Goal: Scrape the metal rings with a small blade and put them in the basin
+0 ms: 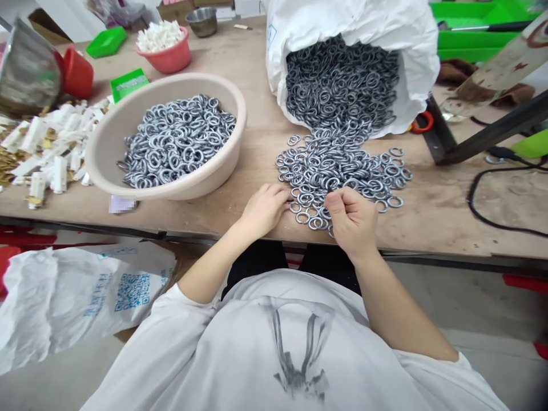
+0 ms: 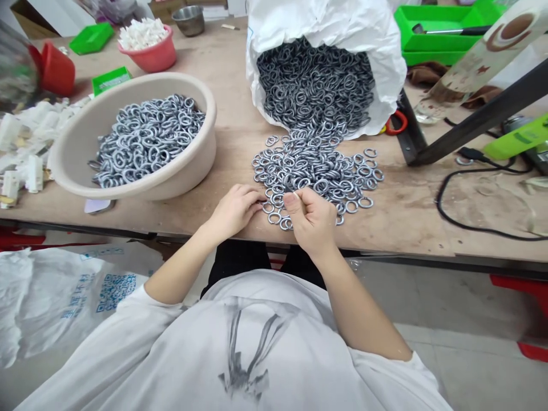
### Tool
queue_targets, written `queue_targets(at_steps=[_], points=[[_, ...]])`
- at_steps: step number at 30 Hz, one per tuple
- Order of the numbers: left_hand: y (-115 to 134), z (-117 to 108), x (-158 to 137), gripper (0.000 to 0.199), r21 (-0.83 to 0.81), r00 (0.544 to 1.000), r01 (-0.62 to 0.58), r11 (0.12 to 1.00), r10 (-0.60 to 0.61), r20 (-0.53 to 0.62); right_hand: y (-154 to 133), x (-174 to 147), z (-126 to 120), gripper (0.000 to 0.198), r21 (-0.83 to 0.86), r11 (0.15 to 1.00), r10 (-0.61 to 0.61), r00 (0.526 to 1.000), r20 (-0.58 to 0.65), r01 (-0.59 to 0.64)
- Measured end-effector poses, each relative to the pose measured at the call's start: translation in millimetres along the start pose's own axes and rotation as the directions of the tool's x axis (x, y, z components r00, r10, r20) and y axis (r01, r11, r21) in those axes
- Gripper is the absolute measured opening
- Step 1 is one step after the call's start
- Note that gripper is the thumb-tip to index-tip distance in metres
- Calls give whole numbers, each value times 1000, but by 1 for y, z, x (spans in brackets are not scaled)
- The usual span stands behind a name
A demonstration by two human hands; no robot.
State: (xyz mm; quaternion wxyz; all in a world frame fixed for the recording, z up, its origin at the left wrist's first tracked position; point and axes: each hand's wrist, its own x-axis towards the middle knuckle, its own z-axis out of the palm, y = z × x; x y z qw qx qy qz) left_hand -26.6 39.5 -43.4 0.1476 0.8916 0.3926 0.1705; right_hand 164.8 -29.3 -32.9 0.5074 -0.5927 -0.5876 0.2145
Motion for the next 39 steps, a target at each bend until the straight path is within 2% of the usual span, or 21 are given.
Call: queue_targets(at_steps=[3, 5, 6, 8, 10, 12, 14, 18, 20, 23, 26, 30, 35, 39], points=[[-5, 1, -2, 15, -143, 987, 121, 982, -135, -88, 2, -3, 1, 46, -1, 1000, 6, 1000, 26, -6], [0, -5, -10, 18, -402, 967, 166, 901, -228, -112, 2, -4, 4, 42, 32, 1000, -2, 996, 86, 0], [5, -8, -15, 21, -562, 961, 175, 808, -264, -80, 1, -4, 6, 41, 61, 998, -26, 990, 137, 17], [18, -12, -25, 28, -823, 958, 201, 531, -282, 52, -1, -5, 11, 47, 146, 986, -115, 963, 245, 81], [32, -12, -33, 34, -931, 950, 239, 275, -266, 165, -4, -7, 16, 46, 234, 963, -203, 932, 300, 135], [42, -7, -39, 36, -961, 936, 252, 111, -281, 213, -6, -9, 22, 36, 293, 945, -237, 925, 298, 148], [48, -1, -41, 38, -973, 922, 230, 16, -325, 213, -9, -11, 27, 31, 327, 937, -225, 932, 284, 127], [53, 6, -43, 41, -980, 899, 182, -77, -391, 198, -13, -13, 32, 36, 386, 922, -95, 944, 317, -36], [54, 4, -44, 40, -978, 890, 177, -106, -406, 206, -14, -14, 31, 43, 347, 936, -45, 956, 290, -61], [56, 0, -45, 40, -970, 879, 173, -170, -418, 230, -16, -16, 25, 50, 141, 985, -135, 962, 238, 104], [57, -4, -46, 38, -954, 854, 175, -244, -445, 271, -20, -20, 22, 55, -91, 949, -261, 917, 302, 300], [59, -5, -45, 37, -943, 833, 171, -285, -470, 293, -25, -25, 23, 59, -231, 900, -278, 895, 349, 370], [56, -4, -48, 39, -938, 847, 192, -288, -435, 307, -26, -24, 26, 61, -253, 908, -227, 900, 371, 333], [53, -5, -57, 42, -939, 911, 253, -234, -269, 313, -18, -13, 23, 57, -411, 900, -35, 963, 266, 146]])
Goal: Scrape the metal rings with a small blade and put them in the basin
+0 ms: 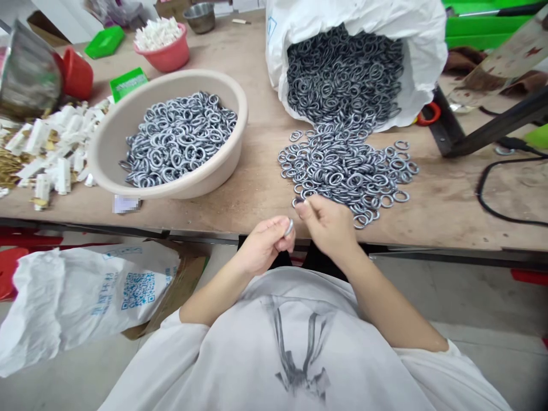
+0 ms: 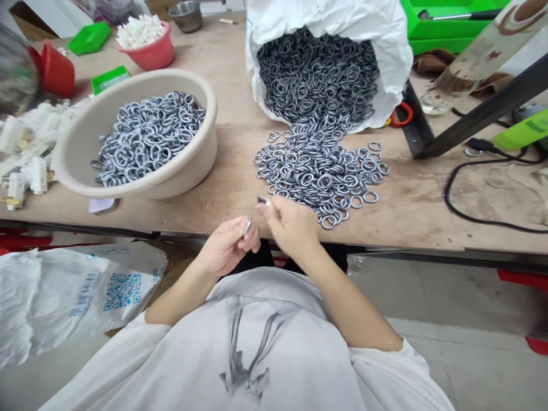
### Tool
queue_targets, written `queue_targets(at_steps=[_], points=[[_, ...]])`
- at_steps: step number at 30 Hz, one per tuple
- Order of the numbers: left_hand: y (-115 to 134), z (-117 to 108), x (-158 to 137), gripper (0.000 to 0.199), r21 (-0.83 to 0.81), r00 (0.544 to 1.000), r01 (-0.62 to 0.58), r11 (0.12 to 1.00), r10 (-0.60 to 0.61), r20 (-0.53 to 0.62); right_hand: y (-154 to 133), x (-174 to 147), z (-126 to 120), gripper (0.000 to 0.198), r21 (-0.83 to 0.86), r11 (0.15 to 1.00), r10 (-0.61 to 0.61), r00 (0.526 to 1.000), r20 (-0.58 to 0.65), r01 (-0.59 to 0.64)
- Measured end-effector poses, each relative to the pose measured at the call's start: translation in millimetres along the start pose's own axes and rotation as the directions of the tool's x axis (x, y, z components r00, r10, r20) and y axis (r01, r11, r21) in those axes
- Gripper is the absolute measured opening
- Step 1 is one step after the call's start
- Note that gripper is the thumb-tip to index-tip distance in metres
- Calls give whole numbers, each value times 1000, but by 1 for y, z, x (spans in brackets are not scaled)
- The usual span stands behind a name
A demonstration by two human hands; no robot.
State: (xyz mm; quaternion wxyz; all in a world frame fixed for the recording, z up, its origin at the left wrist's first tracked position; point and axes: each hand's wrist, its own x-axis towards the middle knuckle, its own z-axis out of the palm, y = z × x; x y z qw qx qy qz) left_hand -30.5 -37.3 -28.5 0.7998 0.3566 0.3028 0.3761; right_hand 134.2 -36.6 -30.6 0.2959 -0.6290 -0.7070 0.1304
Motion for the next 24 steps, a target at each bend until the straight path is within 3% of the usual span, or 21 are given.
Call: queue_targets(at_steps=[3, 8, 11, 13, 15, 16, 18, 20, 22, 24], points=[[2, -7, -5, 41, 47, 1000, 6, 999, -7, 18, 3, 5, 0, 42, -179, 981, 71, 997, 4, -69], [12, -25, -3, 27, 62, 978, -73, 995, 83, -190, -7, 9, 8, 26, -416, 909, 103, 979, 178, -20], [18, -32, -1, 25, 4, 956, -79, 997, 76, -283, -9, 15, 10, 23, -407, 912, 132, 975, 177, -49], [20, -31, 0, 19, -67, 948, -54, 996, 30, -317, -8, 18, 8, 20, -238, 968, 105, 986, 126, -73], [18, -26, 1, 23, -120, 947, -46, 992, 5, -322, -9, 17, 7, 17, 111, 990, 78, 995, 64, -85], [15, -22, 2, 27, -128, 948, -56, 990, 13, -317, -11, 16, 7, 19, 319, 944, 72, 996, 51, -85], [7, -12, 5, 36, -97, 952, -100, 990, 67, -299, -18, 10, 9, 25, 660, 742, 73, 993, 97, -119], [-2, -4, 6, 42, -31, 949, -154, 988, 139, -282, -26, 2, 15, 29, 817, 544, 70, 981, 183, -191], [-9, 2, 7, 46, 34, 941, -192, 981, 193, -278, -32, -5, 21, 30, 856, 468, 99, 975, 197, -220], [-11, 3, 6, 48, 80, 939, -198, 977, 213, -272, -33, -8, 24, 28, 850, 496, 123, 983, 134, -178]])
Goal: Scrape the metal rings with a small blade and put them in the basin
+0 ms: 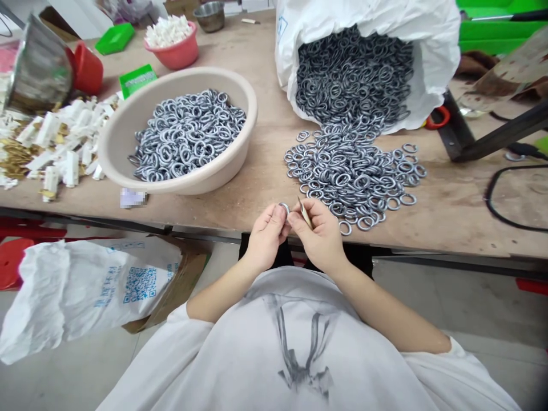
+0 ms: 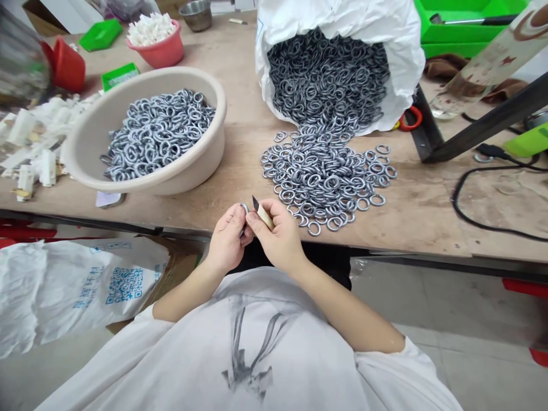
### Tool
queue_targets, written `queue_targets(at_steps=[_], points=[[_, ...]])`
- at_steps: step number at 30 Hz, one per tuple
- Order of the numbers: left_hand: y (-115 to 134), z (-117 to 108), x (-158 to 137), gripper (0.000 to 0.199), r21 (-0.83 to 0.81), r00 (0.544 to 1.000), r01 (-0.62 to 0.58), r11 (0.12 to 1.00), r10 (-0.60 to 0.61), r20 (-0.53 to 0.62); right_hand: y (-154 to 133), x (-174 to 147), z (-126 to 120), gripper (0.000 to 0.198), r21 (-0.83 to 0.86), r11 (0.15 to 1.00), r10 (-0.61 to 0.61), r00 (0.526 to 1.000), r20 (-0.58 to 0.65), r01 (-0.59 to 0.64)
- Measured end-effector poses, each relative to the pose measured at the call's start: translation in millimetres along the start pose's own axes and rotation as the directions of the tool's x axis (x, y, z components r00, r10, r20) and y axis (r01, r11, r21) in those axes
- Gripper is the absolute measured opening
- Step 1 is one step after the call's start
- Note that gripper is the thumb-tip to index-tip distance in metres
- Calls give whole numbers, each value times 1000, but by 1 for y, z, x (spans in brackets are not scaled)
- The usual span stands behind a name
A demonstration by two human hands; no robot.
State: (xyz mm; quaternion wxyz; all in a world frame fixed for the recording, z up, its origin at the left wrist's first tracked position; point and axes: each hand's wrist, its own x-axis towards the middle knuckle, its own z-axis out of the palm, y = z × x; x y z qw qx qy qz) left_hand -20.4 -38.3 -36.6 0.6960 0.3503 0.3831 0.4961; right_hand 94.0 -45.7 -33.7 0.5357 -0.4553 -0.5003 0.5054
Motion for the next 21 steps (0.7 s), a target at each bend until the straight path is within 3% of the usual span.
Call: queue_targets(at_steps=[5, 9, 12, 18, 21], points=[[7, -1, 0, 48, 6, 992, 65, 998, -65, 105, -6, 6, -17, 20, -291, 946, -147, 989, 18, 146], [10, -1, 1, 48, -64, 985, 122, 990, -113, 126, -15, 6, -27, 37, -594, 739, -273, 947, 168, 318], [10, -1, 1, 48, -93, 985, 144, 985, -134, 113, -17, 2, -28, 43, -667, 636, -288, 921, 261, 388], [10, -5, 0, 52, -79, 977, 164, 983, -151, 151, -18, 0, -28, 44, -663, 646, -206, 923, 325, 378], [10, -7, -2, 52, -38, 967, 167, 985, -156, 201, -15, 6, -32, 47, -656, 681, -166, 941, 295, 325]])
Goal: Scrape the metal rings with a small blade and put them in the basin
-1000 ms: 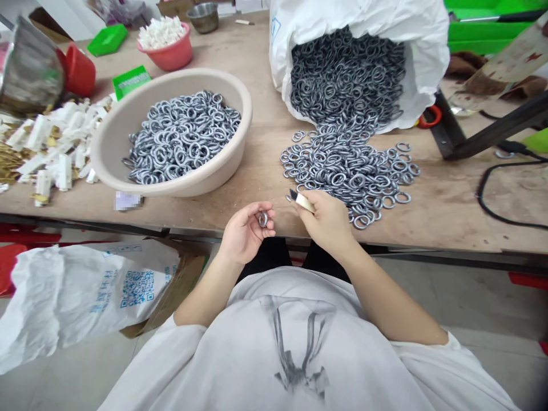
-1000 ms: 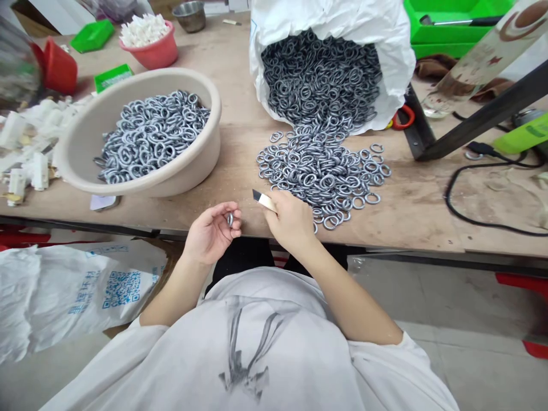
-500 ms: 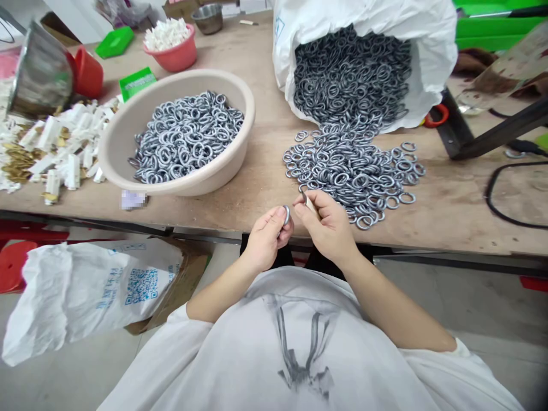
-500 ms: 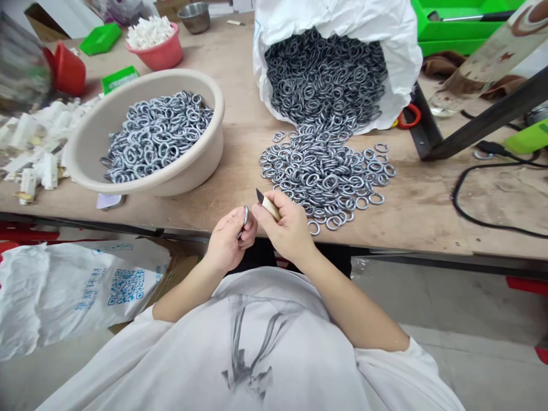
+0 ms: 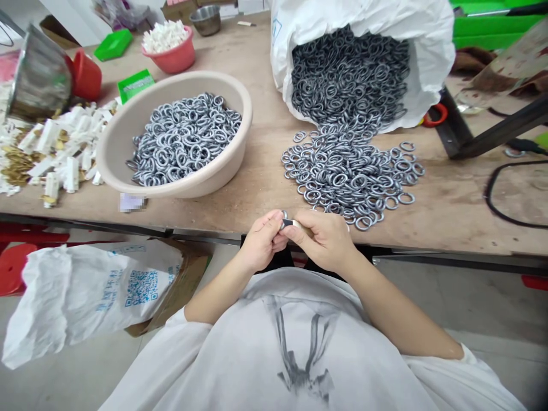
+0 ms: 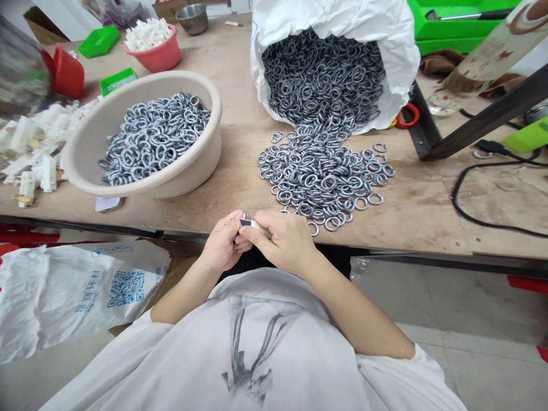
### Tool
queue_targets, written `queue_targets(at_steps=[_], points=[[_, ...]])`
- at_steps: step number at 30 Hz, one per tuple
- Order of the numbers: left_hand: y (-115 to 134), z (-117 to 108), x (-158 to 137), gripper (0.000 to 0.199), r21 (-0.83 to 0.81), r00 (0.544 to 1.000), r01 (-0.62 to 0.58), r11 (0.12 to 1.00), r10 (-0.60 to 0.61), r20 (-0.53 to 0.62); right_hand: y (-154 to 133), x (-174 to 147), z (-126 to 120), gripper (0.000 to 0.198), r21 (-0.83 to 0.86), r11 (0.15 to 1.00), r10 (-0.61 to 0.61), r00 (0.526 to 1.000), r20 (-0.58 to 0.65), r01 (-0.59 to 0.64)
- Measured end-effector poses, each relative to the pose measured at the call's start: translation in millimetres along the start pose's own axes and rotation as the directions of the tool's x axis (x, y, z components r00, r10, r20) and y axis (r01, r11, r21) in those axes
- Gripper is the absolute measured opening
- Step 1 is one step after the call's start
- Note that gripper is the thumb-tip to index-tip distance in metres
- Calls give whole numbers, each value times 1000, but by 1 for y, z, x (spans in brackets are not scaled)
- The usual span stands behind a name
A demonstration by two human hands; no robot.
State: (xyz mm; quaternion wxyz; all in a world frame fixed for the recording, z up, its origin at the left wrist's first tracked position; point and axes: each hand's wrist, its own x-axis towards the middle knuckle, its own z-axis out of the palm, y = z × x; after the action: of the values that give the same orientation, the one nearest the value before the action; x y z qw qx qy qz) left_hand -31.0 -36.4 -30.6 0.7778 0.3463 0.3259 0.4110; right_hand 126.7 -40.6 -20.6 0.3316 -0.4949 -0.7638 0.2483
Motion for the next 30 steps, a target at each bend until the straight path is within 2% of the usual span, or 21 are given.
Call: queue_targets(at_steps=[4, 7, 10, 13, 15, 16, 18, 19, 21, 23, 24, 26, 28, 30], points=[[5, -2, -5, 51, 78, 993, -8, 997, -1, 118, 15, 4, -6, 50, -31, 989, 137, 984, -113, -141], [13, -7, -5, 47, 89, 997, -65, 994, 62, 36, 22, 1, -11, 42, -213, 958, 163, 974, -155, -194], [19, -16, -3, 35, 113, 995, -66, 991, 74, -68, 24, -6, -9, 31, -445, 866, 200, 974, -107, -227], [21, -21, -1, 32, 118, 990, -43, 992, 58, -132, 25, -10, -5, 20, -534, 808, 249, 966, -72, -248], [21, -22, 0, 32, 95, 986, -25, 995, 40, -164, 24, -9, -5, 15, -476, 839, 251, 963, -93, -265], [20, -21, 1, 30, 78, 984, -14, 997, 27, -176, 23, -8, -6, 15, -396, 877, 250, 963, -105, -271], [17, -18, 1, 28, 49, 984, 13, 999, -5, -178, 18, -5, -7, 23, -102, 960, 252, 962, -104, -262], [14, -15, 2, 31, 42, 986, 29, 999, -22, -166, 16, -3, -6, 28, 91, 965, 253, 964, -85, -246], [7, -9, 2, 38, 42, 990, 63, 997, -57, -125, 10, -1, -2, 36, 439, 872, 252, 967, -23, -217], [-1, -3, 3, 45, 50, 994, 80, 996, -76, -77, 5, 0, 7, 37, 595, 772, 272, 962, 6, -222], [-5, 0, 4, 48, 55, 995, 79, 995, -75, -58, 3, 0, 13, 35, 592, 772, 296, 955, -12, -232], [-12, 6, 5, 50, 67, 998, 43, 997, -41, -40, 1, 0, 23, 26, 471, 847, 333, 936, -111, -245], [-15, 9, 6, 52, 91, 999, -13, 996, 17, -41, 0, -2, 30, 15, 291, 925, 315, 922, -223, -246], [-16, 10, 7, 52, 121, 995, -63, 991, 71, -63, -1, -3, 32, 10, 185, 953, 285, 914, -290, -238]])
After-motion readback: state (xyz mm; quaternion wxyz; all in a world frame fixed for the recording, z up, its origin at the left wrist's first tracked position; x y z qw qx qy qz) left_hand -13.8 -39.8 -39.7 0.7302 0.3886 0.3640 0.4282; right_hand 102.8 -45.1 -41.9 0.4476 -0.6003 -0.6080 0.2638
